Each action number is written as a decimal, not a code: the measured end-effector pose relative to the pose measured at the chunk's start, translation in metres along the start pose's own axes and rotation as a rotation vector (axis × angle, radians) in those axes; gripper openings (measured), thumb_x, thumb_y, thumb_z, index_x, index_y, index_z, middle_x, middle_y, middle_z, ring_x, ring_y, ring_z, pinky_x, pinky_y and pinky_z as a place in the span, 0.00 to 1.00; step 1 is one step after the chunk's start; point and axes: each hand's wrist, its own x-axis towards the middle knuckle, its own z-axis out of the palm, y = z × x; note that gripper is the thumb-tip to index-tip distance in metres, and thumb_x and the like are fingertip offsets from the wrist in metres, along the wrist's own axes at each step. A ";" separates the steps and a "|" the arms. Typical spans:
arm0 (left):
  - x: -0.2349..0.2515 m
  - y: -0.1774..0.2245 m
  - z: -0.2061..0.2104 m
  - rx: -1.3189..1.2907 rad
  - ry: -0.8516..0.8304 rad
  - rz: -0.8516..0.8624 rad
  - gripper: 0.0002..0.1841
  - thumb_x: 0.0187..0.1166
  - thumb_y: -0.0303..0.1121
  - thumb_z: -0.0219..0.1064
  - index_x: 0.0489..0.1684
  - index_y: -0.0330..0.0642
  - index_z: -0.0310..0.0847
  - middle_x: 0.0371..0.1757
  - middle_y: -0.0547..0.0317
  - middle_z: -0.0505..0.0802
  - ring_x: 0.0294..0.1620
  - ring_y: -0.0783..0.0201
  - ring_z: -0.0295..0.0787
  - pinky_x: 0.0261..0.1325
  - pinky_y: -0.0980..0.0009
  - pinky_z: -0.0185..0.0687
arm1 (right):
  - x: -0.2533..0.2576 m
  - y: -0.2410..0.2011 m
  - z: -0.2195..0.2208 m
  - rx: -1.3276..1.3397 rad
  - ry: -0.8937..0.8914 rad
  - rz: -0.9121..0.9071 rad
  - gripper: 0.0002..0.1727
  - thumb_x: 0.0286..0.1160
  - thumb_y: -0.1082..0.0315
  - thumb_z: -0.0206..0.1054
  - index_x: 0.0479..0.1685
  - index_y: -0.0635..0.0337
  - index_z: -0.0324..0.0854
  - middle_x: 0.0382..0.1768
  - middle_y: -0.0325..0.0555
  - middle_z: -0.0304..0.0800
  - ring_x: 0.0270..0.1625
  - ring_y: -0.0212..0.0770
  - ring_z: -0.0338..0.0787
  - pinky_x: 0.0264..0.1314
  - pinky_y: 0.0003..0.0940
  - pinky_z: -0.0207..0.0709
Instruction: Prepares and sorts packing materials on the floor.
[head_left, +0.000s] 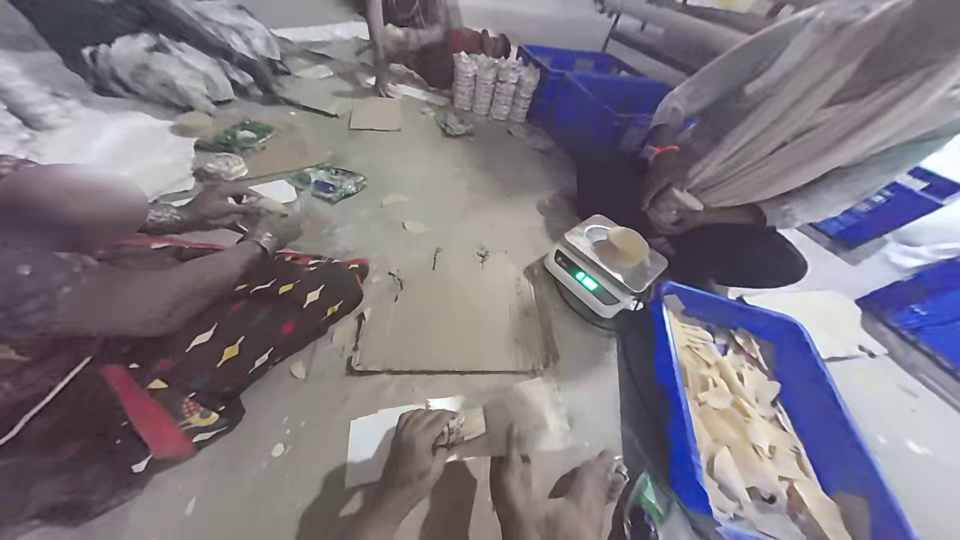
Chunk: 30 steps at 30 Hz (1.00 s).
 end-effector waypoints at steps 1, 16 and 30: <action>0.000 0.000 0.004 0.002 -0.009 0.010 0.18 0.53 0.21 0.75 0.46 0.35 0.94 0.48 0.48 0.98 0.51 0.44 0.95 0.63 0.41 0.81 | -0.006 0.007 -0.006 -0.116 -0.103 -0.200 0.23 0.88 0.73 0.46 0.71 0.87 0.65 0.60 0.56 0.85 0.61 0.24 0.84 0.70 0.20 0.74; -0.041 0.010 -0.006 -0.013 -0.367 -0.100 0.03 0.63 0.21 0.74 0.31 0.29 0.91 0.47 0.39 0.94 0.59 0.39 0.89 0.72 0.47 0.75 | -0.055 0.042 -0.037 -0.917 -0.378 -0.815 0.24 0.75 0.74 0.54 0.63 0.87 0.80 0.65 0.76 0.86 0.73 0.67 0.85 0.81 0.47 0.74; -0.030 0.013 -0.023 -0.278 -0.475 -0.382 0.52 0.69 0.08 0.62 0.97 0.39 0.34 0.72 0.25 0.82 0.81 0.30 0.70 0.89 0.49 0.54 | -0.044 -0.057 -0.005 -1.669 -0.747 -0.730 0.13 0.71 0.67 0.75 0.54 0.53 0.96 0.58 0.44 0.97 0.65 0.54 0.91 0.67 0.67 0.69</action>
